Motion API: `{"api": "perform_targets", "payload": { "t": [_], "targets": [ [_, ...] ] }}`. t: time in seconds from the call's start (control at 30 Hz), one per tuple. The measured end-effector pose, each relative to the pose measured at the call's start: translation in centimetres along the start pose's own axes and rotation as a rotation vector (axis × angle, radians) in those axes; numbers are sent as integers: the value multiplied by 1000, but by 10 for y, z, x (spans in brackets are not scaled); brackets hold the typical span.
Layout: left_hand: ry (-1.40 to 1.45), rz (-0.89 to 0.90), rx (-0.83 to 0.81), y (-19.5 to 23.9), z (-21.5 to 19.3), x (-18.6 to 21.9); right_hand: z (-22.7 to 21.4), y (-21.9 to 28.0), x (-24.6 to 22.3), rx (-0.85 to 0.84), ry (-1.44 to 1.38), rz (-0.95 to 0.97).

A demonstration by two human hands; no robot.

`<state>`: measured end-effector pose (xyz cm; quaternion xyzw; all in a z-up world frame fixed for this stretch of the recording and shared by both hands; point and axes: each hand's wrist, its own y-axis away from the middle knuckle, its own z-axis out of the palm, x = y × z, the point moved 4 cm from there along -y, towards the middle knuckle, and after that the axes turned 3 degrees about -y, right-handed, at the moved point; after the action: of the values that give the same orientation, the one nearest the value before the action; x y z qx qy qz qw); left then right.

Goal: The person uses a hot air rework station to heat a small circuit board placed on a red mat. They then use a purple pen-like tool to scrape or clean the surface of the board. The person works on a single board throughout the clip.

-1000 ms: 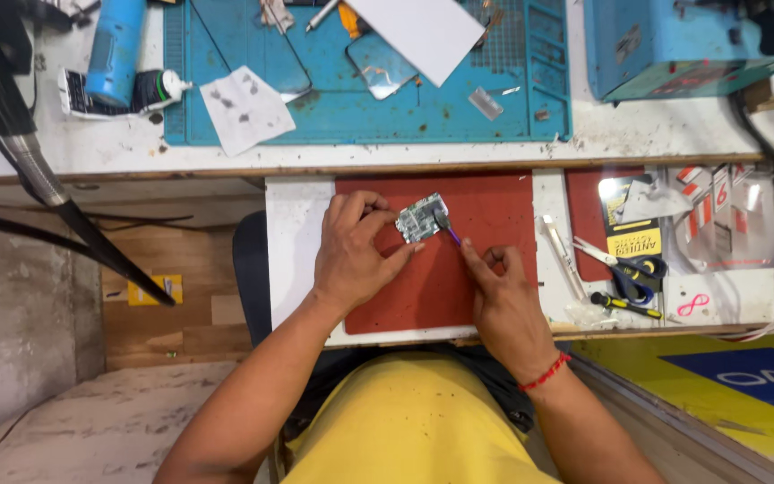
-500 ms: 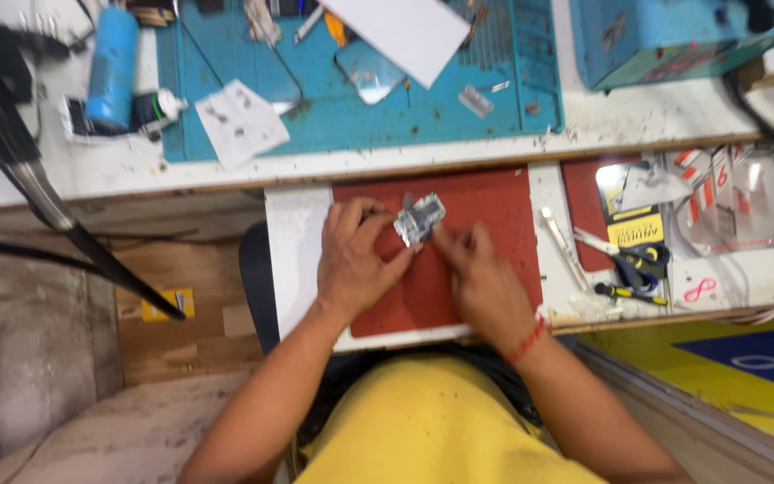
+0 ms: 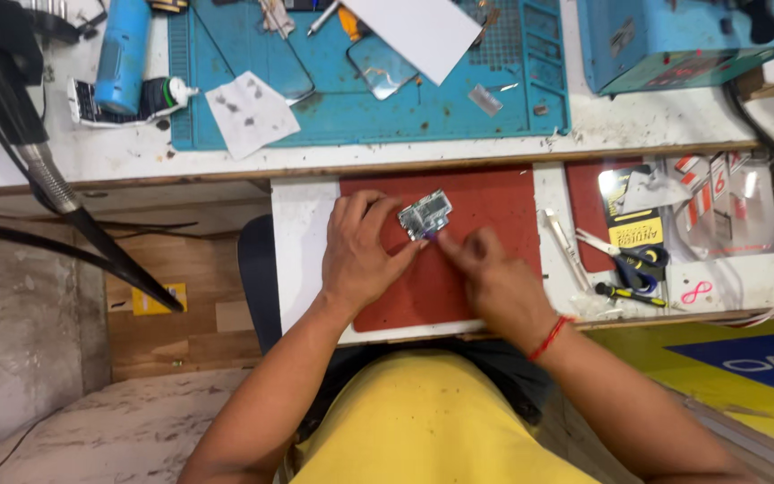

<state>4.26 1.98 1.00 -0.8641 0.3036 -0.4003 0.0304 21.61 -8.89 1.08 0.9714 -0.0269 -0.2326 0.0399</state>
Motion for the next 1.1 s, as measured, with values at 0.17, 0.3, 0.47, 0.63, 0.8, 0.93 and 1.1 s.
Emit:
{"api": "perform_targets", "payload": {
  "t": [0.17,0.3,0.47,0.63,0.8,0.93,1.1],
  "targets": [
    [16,1,8,1,-3,2,9,10,-10,-47,-83,-13],
    [14,-13,-4,3,-1,1,-5,-4,7,131,-4,11],
    [8,-7,-13,1,0,1,-5,-6,8,223,-41,10],
    [28,3,-1,2,-2,0,-3,-1,5,148,-83,-29],
    [6,-4,-27,3,-5,1,4,9,-11,11,-34,38],
    [-8,35,-41,0,-5,4,-11,10,-7,91,-24,28],
    [-17,24,-47,1,-4,1,-5,6,-11,67,-73,73]
  ]
}}
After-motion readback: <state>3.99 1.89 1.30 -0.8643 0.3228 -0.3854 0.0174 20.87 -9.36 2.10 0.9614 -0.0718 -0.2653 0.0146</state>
